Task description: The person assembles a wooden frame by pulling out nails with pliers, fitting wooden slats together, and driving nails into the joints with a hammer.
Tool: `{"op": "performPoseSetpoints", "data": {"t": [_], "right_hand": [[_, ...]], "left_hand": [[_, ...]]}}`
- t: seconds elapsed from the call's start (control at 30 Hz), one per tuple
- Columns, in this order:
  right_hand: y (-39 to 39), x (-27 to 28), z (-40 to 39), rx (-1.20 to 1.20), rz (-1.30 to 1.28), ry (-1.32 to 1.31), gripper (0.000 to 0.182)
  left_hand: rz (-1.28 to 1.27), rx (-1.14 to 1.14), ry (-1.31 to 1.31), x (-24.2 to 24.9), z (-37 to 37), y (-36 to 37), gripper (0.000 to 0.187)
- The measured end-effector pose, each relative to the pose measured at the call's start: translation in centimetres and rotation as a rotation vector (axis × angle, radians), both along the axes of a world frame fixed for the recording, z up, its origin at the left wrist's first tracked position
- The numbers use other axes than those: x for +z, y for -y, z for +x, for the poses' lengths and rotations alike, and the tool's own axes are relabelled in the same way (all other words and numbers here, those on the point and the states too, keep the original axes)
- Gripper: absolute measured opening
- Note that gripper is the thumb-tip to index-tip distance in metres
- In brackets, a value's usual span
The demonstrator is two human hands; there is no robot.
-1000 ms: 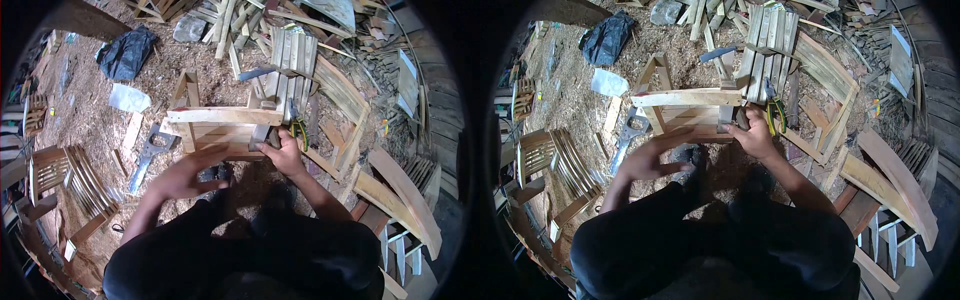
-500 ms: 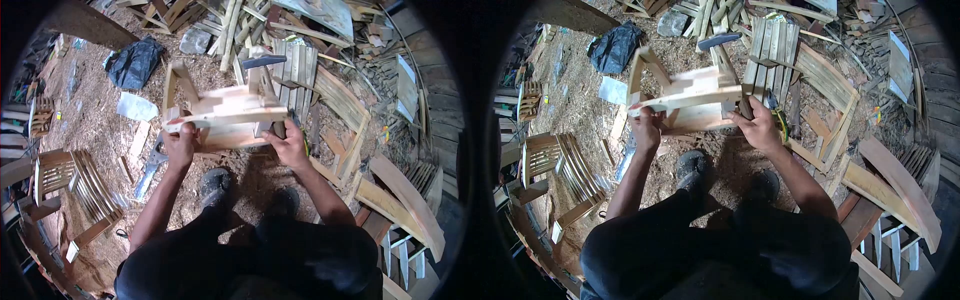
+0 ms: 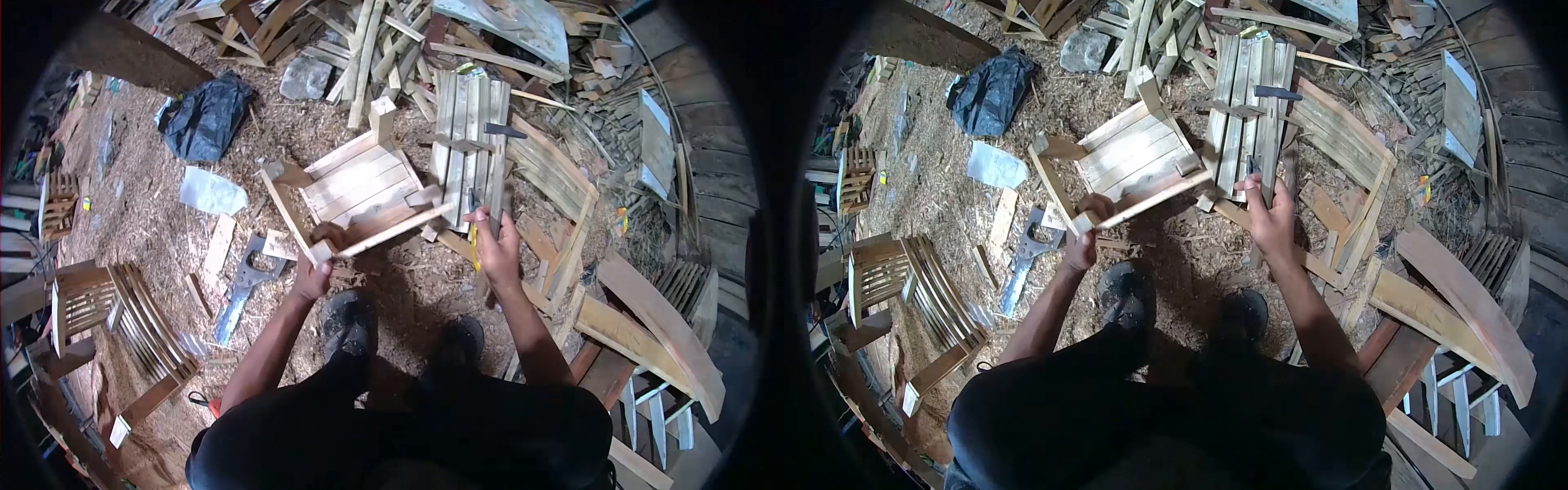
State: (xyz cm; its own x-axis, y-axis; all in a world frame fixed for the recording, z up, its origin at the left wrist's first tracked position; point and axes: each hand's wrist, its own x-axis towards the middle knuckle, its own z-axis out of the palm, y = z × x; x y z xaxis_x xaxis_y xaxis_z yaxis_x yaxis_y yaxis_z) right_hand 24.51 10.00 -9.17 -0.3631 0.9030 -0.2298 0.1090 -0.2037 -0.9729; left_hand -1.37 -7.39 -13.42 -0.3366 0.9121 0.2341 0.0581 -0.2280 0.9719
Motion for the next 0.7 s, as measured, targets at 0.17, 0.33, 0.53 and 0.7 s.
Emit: {"op": "performPoseSetpoints", "data": {"t": [0.17, 0.33, 0.53, 0.7], "right_hand": [[-0.9, 0.5, -1.3, 0.087, -0.126, -0.027, 0.017], [-4.8, -1.3, -1.9, 0.355, 0.012, 0.21, 0.029], [-5.5, -3.1, -4.6, 0.351, -0.029, 0.122, 0.032], [-5.6, -3.9, -5.0, 0.284, 0.094, 0.288, 0.04]], "left_hand": [[-0.054, -0.163, -0.097, 1.2, 0.2, 1.0, 0.057], [-0.034, -0.313, -0.327, 2.5, -0.1, 1.4, 0.057], [-0.212, -0.379, -0.25, 3.3, -0.5, 2.0, 0.053], [-0.184, -0.316, -0.056, 3.6, -0.4, 1.1, 0.054]]}}
